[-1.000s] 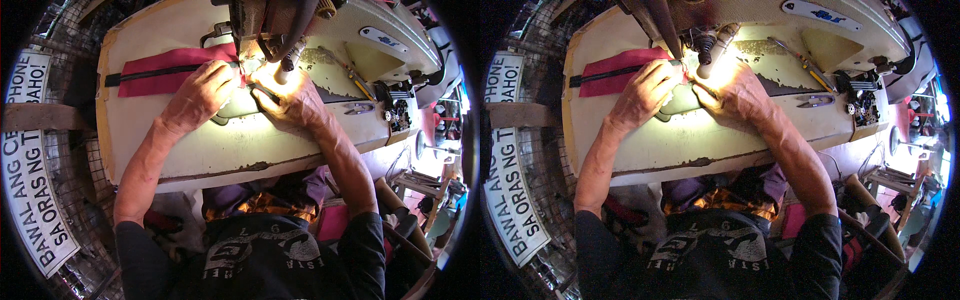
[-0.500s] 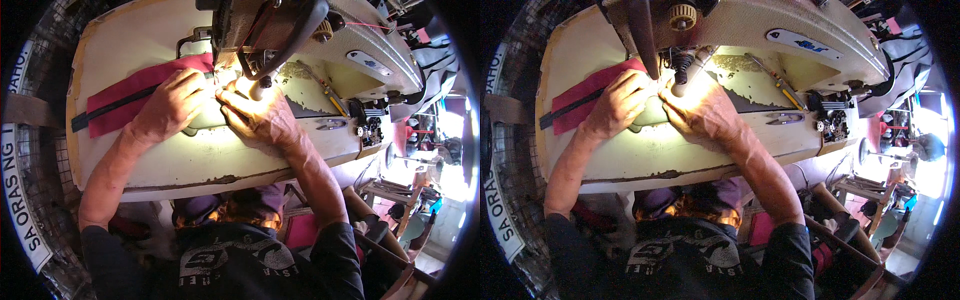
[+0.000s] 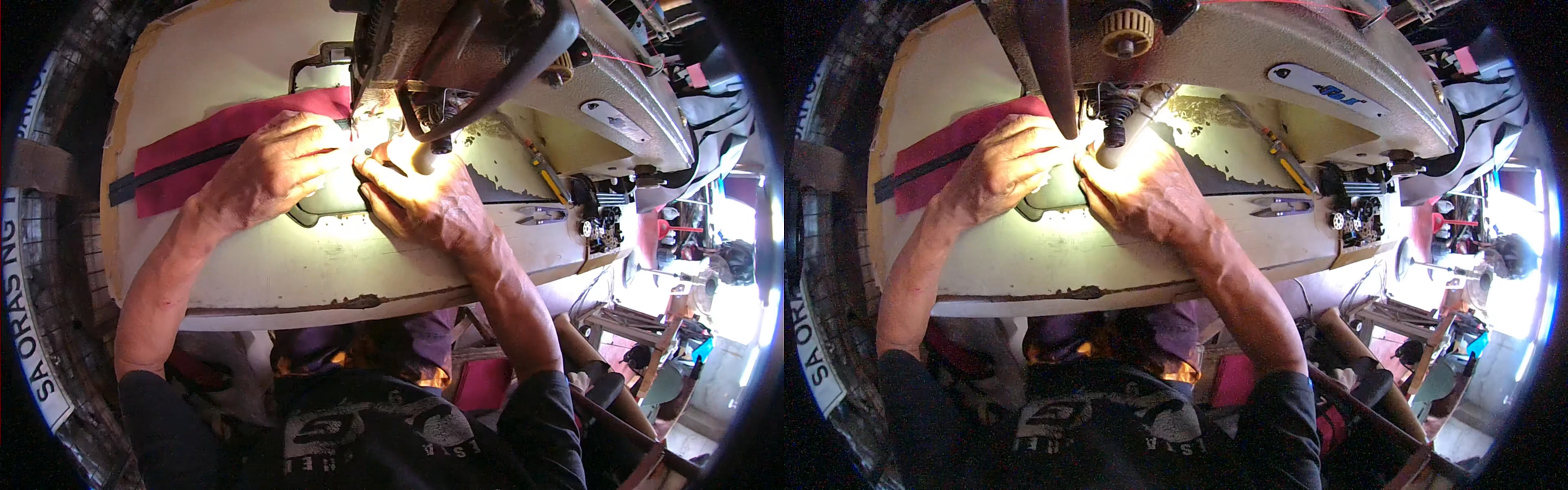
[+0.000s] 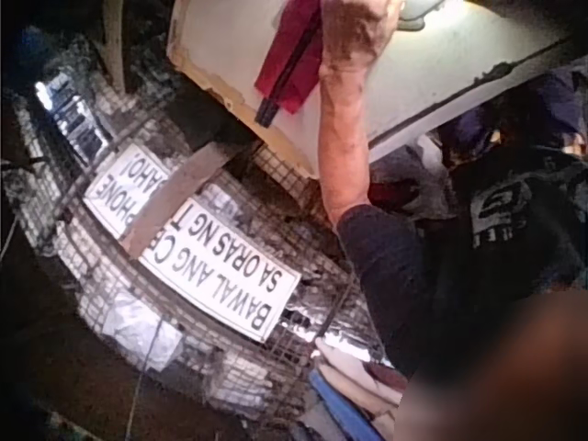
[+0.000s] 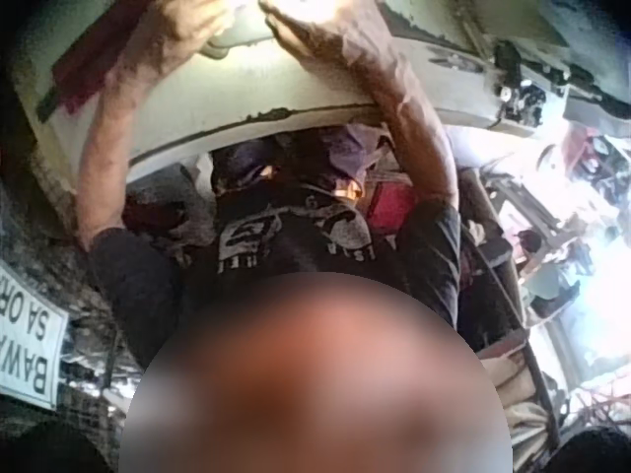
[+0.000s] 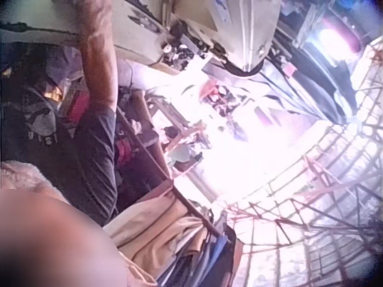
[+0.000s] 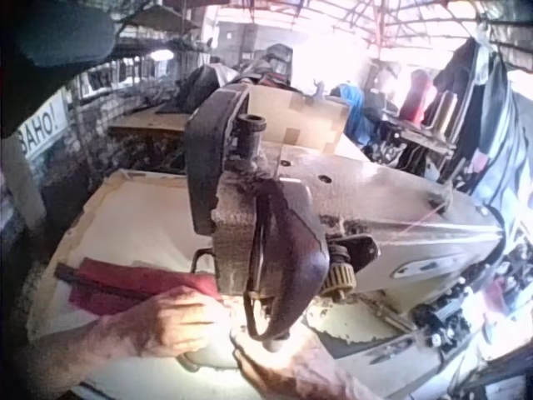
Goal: Sewing zippers onto pink fabric strips using an industrial sewing machine.
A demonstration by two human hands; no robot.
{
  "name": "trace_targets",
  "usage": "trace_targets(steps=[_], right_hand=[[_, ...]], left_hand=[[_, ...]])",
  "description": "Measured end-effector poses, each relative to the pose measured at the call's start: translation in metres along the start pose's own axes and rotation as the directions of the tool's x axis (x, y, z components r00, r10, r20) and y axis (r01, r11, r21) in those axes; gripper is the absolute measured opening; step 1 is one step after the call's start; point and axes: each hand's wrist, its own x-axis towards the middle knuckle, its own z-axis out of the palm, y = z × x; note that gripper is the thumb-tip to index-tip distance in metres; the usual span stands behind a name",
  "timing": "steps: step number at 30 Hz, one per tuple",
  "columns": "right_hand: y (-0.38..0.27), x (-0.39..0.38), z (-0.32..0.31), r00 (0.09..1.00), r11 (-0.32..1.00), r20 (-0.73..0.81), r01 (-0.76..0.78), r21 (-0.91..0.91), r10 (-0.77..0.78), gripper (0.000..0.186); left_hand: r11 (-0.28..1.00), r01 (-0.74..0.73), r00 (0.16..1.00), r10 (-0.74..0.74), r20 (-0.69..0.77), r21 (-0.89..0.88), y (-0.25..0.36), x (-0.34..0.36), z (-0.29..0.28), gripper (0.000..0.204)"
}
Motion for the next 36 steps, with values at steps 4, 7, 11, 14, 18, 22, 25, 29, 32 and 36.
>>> trace_targets(steps=[4,7,11,14,18,22,25,29,32,36], right_hand=[[-0.006,-0.03,-0.029,0.993,0.993,0.025,-0.118,-0.013,0.118,0.024],[-0.002,-0.078,-0.062,0.943,0.905,-0.129,-0.331,-0.267,0.307,0.029],[0.019,-0.137,-0.083,0.802,0.755,-0.498,-0.54,-0.371,0.329,0.038],[0.025,-0.159,-0.079,0.756,0.667,-0.583,-0.602,-0.44,0.298,0.041],[0.025,-0.161,-0.074,0.755,0.658,-0.557,-0.619,-0.429,0.347,0.043],[0.025,-0.158,-0.076,0.753,0.667,-0.553,-0.619,-0.414,0.356,0.044],[0.025,-0.159,-0.076,0.719,0.643,-0.568,-0.662,-0.386,0.4,0.044],[0.024,-0.158,-0.074,0.671,0.644,-0.622,-0.691,-0.327,0.404,0.044],[0.025,-0.155,-0.073,0.658,0.619,-0.654,-0.701,-0.353,0.373,0.051],[0.033,-0.155,-0.073,0.596,0.501,-0.632,-0.791,-0.352,0.496,0.047]], left_hand=[[1.0,0.008,1.0,-0.009,-0.018,-0.029,-0.008,0.005,-0.002,0.019],[0.991,-0.131,0.991,0.131,0.016,0.025,-0.017,0.008,-0.003,0.023],[0.999,-0.031,0.999,0.031,0.006,-0.025,-0.018,0.005,0.001,0.019],[0.995,0.041,0.999,-0.039,0.035,-0.087,-0.018,0.005,0.001,0.02],[1.0,-0.019,0.999,0.02,0.037,-0.021,-0.021,0.006,0.0,0.022],[1.0,-0.011,1.0,0.011,0.001,0.0,-0.026,0.011,0.0,0.018],[0.999,0.029,0.999,-0.029,-0.025,0.013,-0.026,0.013,0.0,0.021],[0.995,0.02,0.998,-0.014,-0.068,0.093,-0.017,0.012,-0.001,0.027],[0.987,0.045,0.996,-0.033,-0.083,0.155,-0.009,0.011,-0.001,0.029],[0.988,0.096,0.995,-0.092,-0.038,0.121,0.0,0.006,-0.002,0.044]])
